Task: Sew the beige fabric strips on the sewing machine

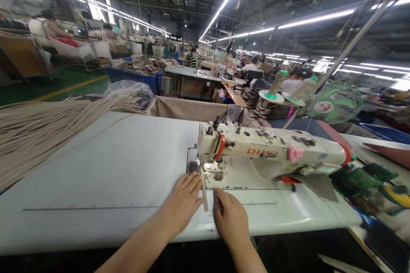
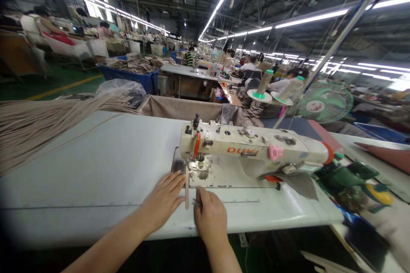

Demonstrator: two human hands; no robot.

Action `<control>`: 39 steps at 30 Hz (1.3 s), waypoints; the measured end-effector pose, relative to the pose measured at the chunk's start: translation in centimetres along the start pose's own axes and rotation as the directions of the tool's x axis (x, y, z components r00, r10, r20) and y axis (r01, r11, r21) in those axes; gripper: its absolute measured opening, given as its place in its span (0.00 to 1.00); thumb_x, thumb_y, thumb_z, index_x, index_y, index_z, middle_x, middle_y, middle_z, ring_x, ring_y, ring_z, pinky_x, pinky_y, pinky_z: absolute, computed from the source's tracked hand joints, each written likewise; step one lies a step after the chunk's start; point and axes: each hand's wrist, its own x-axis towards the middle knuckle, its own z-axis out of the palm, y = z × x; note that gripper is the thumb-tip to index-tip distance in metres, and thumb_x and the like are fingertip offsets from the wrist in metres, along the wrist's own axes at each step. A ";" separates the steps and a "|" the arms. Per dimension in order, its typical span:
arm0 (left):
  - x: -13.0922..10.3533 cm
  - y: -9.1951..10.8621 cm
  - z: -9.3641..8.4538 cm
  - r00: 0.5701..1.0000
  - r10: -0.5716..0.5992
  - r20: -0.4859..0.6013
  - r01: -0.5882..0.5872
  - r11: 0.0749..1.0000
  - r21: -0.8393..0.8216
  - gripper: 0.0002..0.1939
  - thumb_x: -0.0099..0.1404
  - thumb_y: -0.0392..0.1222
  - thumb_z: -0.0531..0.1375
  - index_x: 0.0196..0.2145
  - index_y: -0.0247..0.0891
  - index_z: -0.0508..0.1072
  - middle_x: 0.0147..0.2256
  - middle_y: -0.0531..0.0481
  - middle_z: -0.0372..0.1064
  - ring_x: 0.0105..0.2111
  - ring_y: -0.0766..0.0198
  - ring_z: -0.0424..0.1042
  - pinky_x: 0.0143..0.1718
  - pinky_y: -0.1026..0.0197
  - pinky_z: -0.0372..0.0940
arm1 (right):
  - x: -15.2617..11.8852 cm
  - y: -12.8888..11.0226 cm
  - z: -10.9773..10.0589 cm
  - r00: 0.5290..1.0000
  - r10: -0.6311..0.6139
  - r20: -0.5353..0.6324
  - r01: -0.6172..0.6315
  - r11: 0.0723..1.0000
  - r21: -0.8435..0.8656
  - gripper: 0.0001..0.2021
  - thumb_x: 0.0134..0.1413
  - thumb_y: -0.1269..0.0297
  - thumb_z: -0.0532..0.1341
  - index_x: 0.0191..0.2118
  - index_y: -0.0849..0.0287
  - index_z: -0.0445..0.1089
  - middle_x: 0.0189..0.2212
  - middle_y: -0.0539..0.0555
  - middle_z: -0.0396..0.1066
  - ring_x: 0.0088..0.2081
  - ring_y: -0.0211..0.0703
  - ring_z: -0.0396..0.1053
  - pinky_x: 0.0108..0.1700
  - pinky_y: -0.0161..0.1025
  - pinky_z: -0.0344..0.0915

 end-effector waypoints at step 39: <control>3.5 -1.2 -0.8 0.969 -0.160 0.186 0.177 0.981 -0.080 0.26 0.72 0.44 0.59 0.64 0.35 0.63 0.65 0.43 0.62 0.70 0.44 0.49 0.69 0.38 0.51 | -0.4 0.3 0.2 0.998 -0.069 -0.005 0.069 0.997 0.029 0.12 0.64 0.72 0.55 0.50 0.59 0.70 0.34 0.54 0.73 0.36 0.46 0.70 0.40 0.40 0.64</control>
